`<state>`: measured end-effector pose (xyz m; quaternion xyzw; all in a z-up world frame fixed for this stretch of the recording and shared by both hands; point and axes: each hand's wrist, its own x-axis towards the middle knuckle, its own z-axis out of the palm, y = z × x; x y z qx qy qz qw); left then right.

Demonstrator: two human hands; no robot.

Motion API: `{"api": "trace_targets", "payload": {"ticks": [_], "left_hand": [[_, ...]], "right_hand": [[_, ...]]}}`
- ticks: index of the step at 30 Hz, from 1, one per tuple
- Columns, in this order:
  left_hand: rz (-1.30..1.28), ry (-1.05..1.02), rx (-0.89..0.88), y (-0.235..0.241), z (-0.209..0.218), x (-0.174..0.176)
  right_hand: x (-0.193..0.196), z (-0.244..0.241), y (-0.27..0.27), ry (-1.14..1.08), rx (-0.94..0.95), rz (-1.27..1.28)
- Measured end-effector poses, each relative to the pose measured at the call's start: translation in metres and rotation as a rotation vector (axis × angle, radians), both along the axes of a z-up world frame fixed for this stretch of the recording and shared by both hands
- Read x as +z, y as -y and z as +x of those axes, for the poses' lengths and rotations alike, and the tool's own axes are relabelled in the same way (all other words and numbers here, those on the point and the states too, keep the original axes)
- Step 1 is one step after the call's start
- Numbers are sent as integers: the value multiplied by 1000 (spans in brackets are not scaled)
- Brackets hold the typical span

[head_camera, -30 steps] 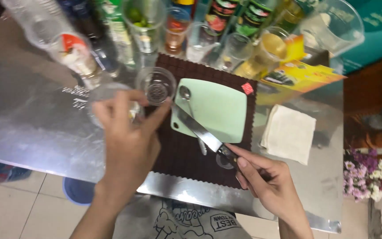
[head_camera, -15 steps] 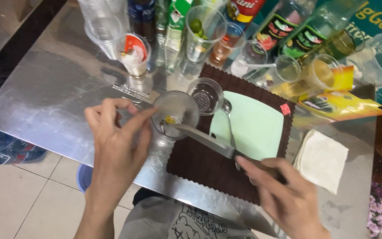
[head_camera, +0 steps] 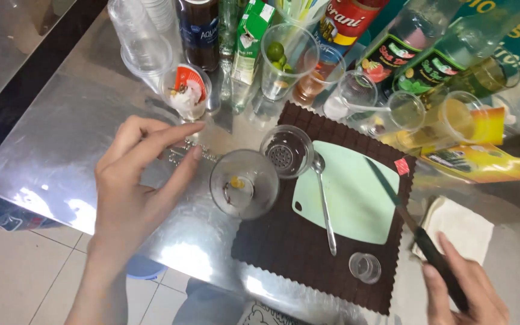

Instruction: Preparing a beverage by cutting and squeezing citrus fruits, adding ingredients with a spoon, and cleaning the counter.

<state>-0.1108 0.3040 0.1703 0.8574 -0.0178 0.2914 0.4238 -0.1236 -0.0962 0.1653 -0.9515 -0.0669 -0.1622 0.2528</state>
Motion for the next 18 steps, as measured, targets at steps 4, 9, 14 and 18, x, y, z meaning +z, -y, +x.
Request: {"api": "trace_targets", "payload": {"ticks": [4, 9, 14, 18], "left_hand": [[74, 5, -27, -12, 27, -5], [229, 84, -30, -20, 69, -20], [351, 120, -70, -32, 124, -38], [404, 190, -180, -23, 154, -19]], "right_hand": [[-55, 18, 89, -260, -237, -178], [-124, 46, 172, -448, -306, -299], [-131, 72, 159, -566, -296, -161], [-124, 58, 96, -264, -382, -43]]}}
